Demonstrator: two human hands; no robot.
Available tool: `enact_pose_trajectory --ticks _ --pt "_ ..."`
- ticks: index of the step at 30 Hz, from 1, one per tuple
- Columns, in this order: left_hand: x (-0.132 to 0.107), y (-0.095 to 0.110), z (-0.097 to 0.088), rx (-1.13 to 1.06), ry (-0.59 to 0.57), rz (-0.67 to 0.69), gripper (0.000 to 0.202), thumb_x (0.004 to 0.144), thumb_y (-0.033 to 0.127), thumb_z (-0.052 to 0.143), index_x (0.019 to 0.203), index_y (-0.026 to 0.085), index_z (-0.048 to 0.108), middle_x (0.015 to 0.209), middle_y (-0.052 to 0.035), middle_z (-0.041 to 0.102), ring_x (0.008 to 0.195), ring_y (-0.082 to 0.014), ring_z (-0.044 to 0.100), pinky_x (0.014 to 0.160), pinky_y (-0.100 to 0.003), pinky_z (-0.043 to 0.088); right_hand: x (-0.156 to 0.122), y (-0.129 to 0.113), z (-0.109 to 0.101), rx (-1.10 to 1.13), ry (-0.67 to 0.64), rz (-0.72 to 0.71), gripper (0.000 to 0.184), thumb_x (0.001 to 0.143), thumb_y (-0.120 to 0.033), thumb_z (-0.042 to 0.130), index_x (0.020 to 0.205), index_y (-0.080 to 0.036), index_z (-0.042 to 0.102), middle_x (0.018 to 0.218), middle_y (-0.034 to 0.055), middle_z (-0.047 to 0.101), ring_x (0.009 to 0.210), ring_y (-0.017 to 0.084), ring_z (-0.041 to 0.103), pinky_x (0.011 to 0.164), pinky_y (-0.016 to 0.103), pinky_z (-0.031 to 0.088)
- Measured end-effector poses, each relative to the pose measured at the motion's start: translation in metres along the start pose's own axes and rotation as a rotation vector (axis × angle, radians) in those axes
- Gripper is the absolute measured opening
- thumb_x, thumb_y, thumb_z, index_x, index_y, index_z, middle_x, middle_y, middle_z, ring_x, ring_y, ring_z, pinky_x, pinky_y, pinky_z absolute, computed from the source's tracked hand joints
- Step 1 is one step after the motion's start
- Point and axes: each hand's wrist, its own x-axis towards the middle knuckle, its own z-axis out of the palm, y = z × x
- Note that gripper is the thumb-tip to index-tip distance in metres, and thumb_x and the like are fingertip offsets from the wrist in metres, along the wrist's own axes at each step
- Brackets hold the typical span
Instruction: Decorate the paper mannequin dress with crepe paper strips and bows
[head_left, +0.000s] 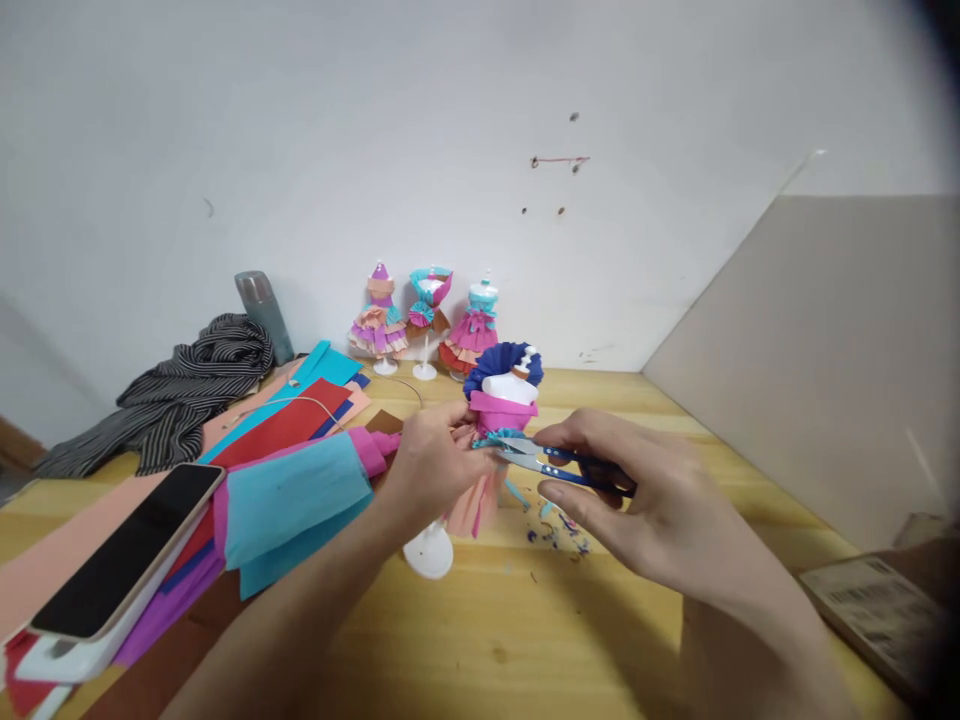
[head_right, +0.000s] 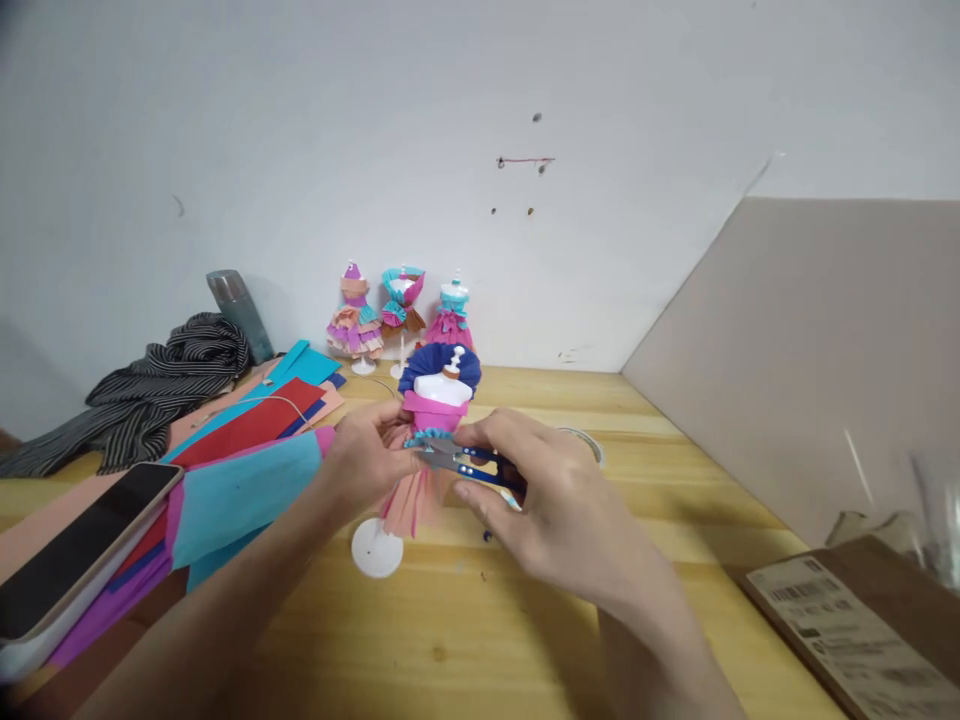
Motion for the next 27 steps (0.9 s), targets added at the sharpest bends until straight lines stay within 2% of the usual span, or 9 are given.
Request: enact_pose_trajectory --ticks 2,7,11,14,20,27 --pt "-0.004 0.002 0.002 0.115 -0.015 0.041 0.019 0.065 0.027 0.073 0.075 0.015 0.063 0.072 -0.0020 0.068 0.074 -0.0181 0.063 0.065 -0.025 0.048 -0.002 -0.001 -0.004 -0.006 -0.029 -0.017 0.013 0.083 -0.021 0.059 0.096 -0.020 0.059 0.070 0.0010 0.061 0.050 0.011 0.052 0.046 0.023 0.040" --pt "-0.009 0.009 0.006 0.434 0.070 0.135 0.013 0.068 0.022 0.068 0.066 0.016 0.057 0.062 0.0015 0.058 0.061 -0.0127 0.050 0.054 -0.023 0.036 -0.006 -0.003 -0.010 -0.080 -0.041 -0.050 0.016 0.085 -0.016 0.058 0.100 -0.019 0.060 0.078 0.0043 0.064 0.055 0.012 0.057 0.048 0.023 0.044" --pt "-0.010 0.013 0.007 0.605 0.141 0.214 0.030 0.067 0.016 0.066 0.055 0.019 0.039 0.055 0.0041 0.046 0.056 -0.0110 0.041 0.053 -0.024 0.029 -0.005 -0.004 -0.012 -0.094 -0.007 -0.106 0.021 0.084 -0.014 0.060 0.104 -0.020 0.062 0.085 0.0071 0.068 0.068 0.016 0.065 0.054 0.024 0.050" --pt "-0.011 0.012 0.007 0.702 0.169 0.262 0.037 0.066 0.014 0.065 0.053 0.020 0.030 0.054 0.0038 0.044 0.057 -0.0123 0.042 0.054 -0.026 0.030 -0.006 -0.003 -0.012 -0.126 0.012 -0.142 0.025 0.083 -0.013 0.062 0.106 -0.022 0.063 0.088 0.0075 0.069 0.073 0.018 0.067 0.058 0.025 0.053" --pt "-0.013 0.005 0.010 0.821 0.176 0.352 0.023 0.068 0.010 0.058 0.059 0.021 0.039 0.064 -0.0007 0.054 0.067 -0.0176 0.050 0.063 -0.032 0.038 -0.014 0.002 -0.013 -0.198 0.019 -0.170 0.033 0.083 -0.014 0.063 0.114 -0.026 0.062 0.094 0.0075 0.070 0.076 0.019 0.068 0.061 0.028 0.055" --pt "-0.015 0.002 0.009 0.933 0.160 0.469 0.011 0.071 0.009 0.054 0.072 0.020 0.051 0.072 -0.0030 0.061 0.075 -0.0207 0.055 0.074 -0.036 0.042 -0.016 0.002 -0.013 -0.209 -0.022 -0.150 0.031 0.085 -0.014 0.061 0.114 -0.023 0.065 0.095 0.0079 0.069 0.076 0.019 0.068 0.062 0.028 0.054"
